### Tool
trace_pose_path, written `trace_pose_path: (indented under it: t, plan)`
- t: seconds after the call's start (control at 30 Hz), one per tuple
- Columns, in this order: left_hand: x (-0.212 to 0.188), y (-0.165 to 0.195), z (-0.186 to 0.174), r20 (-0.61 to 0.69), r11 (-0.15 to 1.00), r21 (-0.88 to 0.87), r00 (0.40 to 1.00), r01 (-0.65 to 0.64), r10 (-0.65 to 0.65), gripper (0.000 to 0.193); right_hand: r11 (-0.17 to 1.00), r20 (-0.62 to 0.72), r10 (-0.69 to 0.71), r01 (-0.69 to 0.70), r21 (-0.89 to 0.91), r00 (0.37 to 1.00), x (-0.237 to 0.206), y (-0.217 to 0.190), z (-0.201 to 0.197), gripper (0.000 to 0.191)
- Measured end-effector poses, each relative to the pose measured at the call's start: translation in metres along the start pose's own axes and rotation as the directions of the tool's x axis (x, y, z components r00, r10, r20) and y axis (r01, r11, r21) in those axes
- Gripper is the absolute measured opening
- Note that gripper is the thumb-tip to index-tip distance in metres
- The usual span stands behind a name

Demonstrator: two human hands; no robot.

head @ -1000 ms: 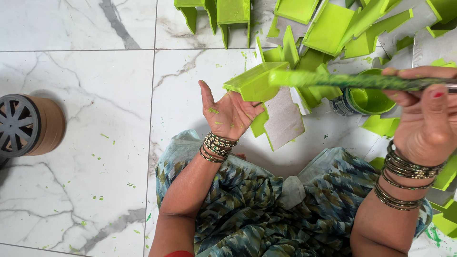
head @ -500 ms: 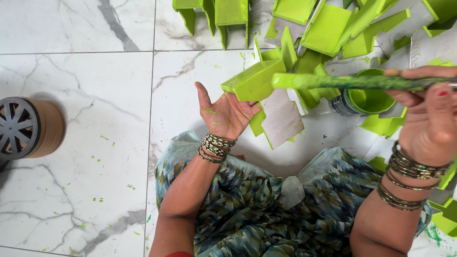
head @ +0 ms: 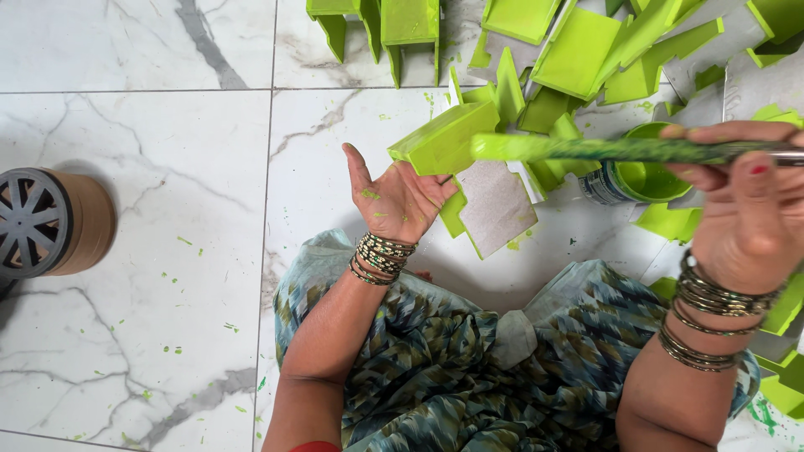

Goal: The person sits on the floor and paints white foam letters and shapes green using a brush and a tub of green paint. They hold each foam piece in one hand, apply paint over its surfaces, dip the brush back into the paint tub, and set finished pieces with a pile of already painted green foam letters.

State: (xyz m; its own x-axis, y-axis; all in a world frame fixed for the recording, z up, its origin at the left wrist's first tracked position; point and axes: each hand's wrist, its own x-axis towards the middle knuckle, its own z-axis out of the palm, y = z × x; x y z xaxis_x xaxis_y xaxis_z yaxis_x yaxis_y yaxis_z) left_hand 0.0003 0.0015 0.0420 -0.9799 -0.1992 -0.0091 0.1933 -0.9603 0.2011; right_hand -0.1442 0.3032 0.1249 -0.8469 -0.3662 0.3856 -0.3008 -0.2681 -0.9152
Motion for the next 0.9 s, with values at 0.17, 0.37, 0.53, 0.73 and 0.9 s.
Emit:
trace_pose_path:
  t: [0.17,0.37,0.53,0.73,0.9]
  plan:
    - [0.0,0.001,-0.001,-0.004,1.0,0.002,1.0,-0.004,0.004,0.126,0.993,0.042,-0.063,0.067,-0.093,0.997,0.007,0.002,0.008,0.041]
    - [0.002,0.001,-0.002,0.012,1.0,-0.027,1.0,-0.012,0.012,0.125,0.999,0.002,0.036,-0.036,-0.014,0.999,0.0,0.014,-0.023,0.034]
    - [0.0,0.001,0.001,-0.032,1.0,0.009,0.999,-0.016,0.017,0.123,0.999,0.095,0.0,-0.005,0.053,0.995,-0.002,0.014,-0.011,0.03]
    - [-0.001,0.003,-0.002,0.004,1.0,-0.019,1.0,-0.006,0.006,0.122,0.999,0.066,-0.021,0.024,-0.043,0.998,0.003,0.008,-0.003,0.028]
    - [0.0,0.004,-0.008,0.032,1.0,-0.029,0.999,0.006,-0.005,0.122,0.999,0.027,0.049,-0.048,-0.014,0.998,0.003,0.001,-0.018,0.031]
